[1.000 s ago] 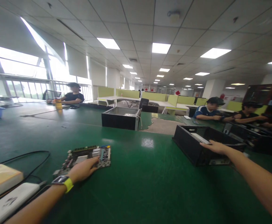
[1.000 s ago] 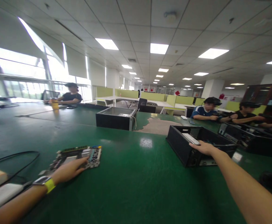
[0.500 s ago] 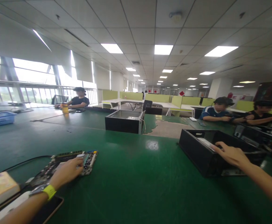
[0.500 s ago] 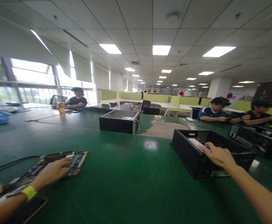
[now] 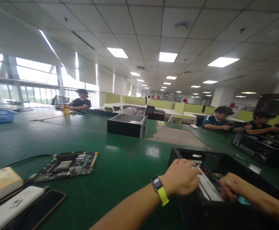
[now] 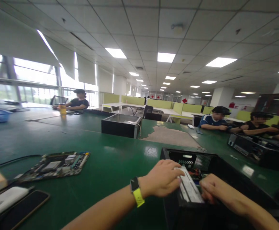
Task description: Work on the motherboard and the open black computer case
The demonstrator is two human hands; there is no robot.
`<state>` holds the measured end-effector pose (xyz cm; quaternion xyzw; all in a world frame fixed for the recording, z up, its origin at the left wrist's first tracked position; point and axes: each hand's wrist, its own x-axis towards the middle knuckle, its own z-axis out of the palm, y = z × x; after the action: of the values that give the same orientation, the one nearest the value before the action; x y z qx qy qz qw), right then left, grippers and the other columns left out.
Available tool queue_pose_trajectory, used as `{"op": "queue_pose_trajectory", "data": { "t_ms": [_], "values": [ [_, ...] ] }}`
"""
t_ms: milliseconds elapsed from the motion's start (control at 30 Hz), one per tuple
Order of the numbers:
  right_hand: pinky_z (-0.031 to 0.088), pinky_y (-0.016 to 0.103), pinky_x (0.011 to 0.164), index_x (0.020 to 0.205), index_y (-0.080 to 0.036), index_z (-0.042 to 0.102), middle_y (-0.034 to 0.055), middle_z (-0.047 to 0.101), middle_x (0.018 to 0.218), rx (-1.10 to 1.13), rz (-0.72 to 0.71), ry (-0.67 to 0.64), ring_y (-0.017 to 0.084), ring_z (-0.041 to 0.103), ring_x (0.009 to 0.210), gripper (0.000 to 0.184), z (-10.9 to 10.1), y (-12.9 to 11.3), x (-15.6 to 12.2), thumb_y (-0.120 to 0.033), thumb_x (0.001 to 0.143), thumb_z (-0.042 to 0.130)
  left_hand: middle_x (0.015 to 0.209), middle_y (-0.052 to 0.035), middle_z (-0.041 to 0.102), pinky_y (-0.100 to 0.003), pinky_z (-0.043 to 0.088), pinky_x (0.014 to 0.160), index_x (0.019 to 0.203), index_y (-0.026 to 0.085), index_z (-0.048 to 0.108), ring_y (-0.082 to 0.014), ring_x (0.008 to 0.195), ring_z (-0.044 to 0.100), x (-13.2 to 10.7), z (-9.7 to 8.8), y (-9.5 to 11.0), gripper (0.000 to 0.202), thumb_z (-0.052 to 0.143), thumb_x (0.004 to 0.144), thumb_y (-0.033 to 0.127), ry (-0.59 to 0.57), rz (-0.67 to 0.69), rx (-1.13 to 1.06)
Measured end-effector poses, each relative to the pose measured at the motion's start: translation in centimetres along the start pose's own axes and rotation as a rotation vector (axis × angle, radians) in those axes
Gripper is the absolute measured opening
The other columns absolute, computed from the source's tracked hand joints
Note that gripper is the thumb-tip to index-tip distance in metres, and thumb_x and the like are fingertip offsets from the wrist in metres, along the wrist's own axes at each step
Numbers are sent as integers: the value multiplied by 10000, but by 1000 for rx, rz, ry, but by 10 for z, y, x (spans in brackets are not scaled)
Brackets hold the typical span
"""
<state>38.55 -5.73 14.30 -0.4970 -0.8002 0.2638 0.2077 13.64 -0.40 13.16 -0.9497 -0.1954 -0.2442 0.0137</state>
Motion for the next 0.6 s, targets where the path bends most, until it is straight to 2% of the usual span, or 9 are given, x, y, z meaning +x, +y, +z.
{"op": "queue_pose_trajectory", "data": {
  "t_ms": [67,100,133,200,267,367,500,600],
  "values": [
    [413,307,647,513,-185,514,41,529,557,112,-79,-104,162,517,595,726,10,-18,-5,-787,819,250,1157,-42,667,-427,448,871,1094,239,641,-254,1080,586,28,7,12,394,312,931,383,-207,117,49],
    [413,303,650,538,-176,544,47,555,579,148,-104,-149,162,530,605,722,14,-25,-6,-785,817,275,1060,-47,701,-427,453,838,993,223,678,-260,1024,612,35,10,15,413,310,923,397,-306,152,69],
    [415,299,646,568,-168,573,55,583,598,172,-107,-182,164,546,614,717,16,-32,-6,-779,819,295,970,-51,719,-421,453,809,899,210,694,-260,970,631,36,12,18,426,317,913,407,-376,171,85],
    [416,286,612,644,-152,627,65,623,626,186,-46,-206,171,577,615,682,17,-41,1,-746,830,348,884,-46,725,-399,443,757,802,204,691,-245,900,644,26,9,18,422,338,900,414,-406,195,88],
    [407,267,574,696,-142,656,57,636,629,117,37,-168,168,587,602,609,15,-47,14,-687,839,425,884,-30,724,-379,423,733,791,211,676,-226,903,638,4,-2,16,378,368,898,402,-360,228,73],
    [389,247,558,728,-150,688,35,649,644,-159,58,-140,154,578,605,482,13,-54,42,-589,834,520,846,-8,718,-377,388,772,738,207,639,-198,897,624,-39,-30,13,302,438,887,377,-316,224,69],
    [422,269,620,875,-219,744,37,719,798,-540,51,-277,197,639,726,326,30,-64,76,-491,781,592,820,25,715,-364,352,844,708,220,615,-158,849,606,-98,-74,11,205,547,851,350,-313,107,38],
    [462,304,673,954,-274,748,44,738,905,-743,103,-359,254,672,855,338,54,-74,94,-461,683,669,810,40,722,-349,352,862,703,259,630,-157,853,606,-128,-103,12,196,545,863,333,-380,-17,29]
  ]
}}
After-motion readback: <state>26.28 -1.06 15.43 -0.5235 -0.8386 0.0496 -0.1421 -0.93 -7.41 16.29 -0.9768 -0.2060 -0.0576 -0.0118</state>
